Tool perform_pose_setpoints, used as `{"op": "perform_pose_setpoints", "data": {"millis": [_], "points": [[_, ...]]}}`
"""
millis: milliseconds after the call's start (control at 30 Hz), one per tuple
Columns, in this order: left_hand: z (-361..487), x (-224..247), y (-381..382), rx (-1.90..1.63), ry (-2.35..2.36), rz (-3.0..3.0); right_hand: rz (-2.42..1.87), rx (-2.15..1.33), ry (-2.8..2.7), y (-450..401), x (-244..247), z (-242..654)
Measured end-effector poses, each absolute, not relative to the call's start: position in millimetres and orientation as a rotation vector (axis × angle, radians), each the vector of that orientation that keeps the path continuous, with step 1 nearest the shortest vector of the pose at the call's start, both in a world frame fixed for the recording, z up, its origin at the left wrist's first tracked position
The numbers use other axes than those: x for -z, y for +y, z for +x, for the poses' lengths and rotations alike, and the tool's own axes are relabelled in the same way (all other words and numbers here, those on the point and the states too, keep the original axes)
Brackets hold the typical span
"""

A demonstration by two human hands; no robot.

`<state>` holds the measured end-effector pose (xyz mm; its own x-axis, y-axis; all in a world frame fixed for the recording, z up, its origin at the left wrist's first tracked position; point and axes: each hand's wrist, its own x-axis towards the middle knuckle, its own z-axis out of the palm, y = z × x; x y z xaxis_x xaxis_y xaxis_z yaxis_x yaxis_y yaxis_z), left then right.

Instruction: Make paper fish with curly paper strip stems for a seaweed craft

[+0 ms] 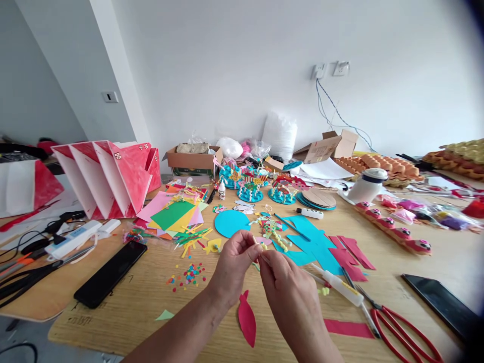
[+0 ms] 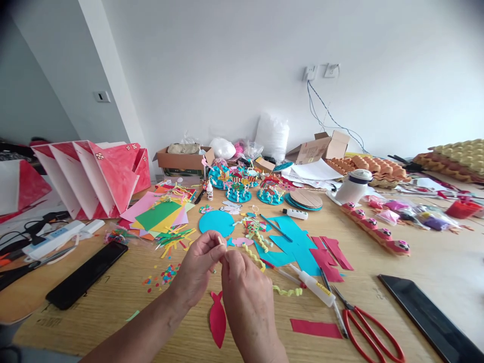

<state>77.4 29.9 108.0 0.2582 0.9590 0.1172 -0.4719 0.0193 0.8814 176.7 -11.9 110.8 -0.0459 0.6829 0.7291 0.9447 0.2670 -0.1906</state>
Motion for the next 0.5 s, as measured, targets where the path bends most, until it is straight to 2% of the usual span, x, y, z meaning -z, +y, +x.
{"op": "perform_pose_setpoints", "data": {"millis": [300,400,500], "points": [[68.4,-111.7,33.9,-1.151,0.584,1.006,-1.391,-0.091,-1.773,-15.7,-121.4,185.1],[66.0,-112.6,36.3,-1.168,0.551,1.094,-1.366,-0.056,-1.766,-15.0,-120.2,182.8],[65.4,-111.9,37.9,-1.193,0.557,1.165,-1.338,0.133,-1.786,-14.4,-116.5,180.4]]}}
